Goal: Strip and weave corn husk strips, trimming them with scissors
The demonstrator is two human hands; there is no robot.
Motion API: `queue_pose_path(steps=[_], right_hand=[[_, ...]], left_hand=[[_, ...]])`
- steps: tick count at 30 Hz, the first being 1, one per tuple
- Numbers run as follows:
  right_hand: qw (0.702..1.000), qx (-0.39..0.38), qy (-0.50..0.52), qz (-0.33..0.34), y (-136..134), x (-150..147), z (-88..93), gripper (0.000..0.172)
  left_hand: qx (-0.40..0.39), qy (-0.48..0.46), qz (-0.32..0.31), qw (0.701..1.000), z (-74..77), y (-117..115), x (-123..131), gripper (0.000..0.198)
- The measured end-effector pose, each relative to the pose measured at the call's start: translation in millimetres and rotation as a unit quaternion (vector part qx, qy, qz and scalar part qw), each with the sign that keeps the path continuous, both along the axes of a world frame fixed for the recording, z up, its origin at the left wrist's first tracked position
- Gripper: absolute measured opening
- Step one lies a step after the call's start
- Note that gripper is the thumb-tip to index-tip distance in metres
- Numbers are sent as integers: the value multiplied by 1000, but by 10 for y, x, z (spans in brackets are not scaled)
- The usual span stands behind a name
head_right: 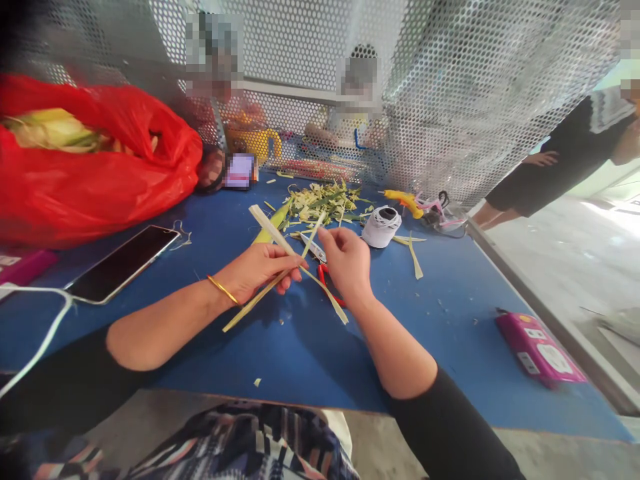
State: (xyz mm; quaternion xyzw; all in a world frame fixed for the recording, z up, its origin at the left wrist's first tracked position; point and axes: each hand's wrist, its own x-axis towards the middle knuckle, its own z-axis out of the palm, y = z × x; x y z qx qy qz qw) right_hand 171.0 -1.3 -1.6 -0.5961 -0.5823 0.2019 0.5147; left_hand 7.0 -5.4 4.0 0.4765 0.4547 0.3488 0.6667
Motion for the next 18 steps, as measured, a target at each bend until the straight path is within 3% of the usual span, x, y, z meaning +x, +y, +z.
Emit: queue_pose_path(steps=[2,4,7,9,11,15,18], right_hand=[[989,106,-95,-45,-27,29,71,27],[976,148,-157,10,-54,29,109,24],[971,67,-162,160,-80,-19,79,25],[972,-3,-121,200,-91,-61,25,24],[978,-22,-73,192,-103,-97,-27,25],[986,24,-28,163,-124,-136,-65,25],[988,42,-36,145,-114,-115,-23,22]], left_hand=[[9,11,0,1000,15,-12,10,16],[25,25,-14,999,23,-37,26,18],[50,53,-51,996,6,-82,53,26],[58,67,-74,993,-13,-105,67,30],[55,67,-89,992,-22,-121,73,32],[31,54,-112,992,-7,-134,71,30],[14,25,-90,996,-8,-108,53,24]])
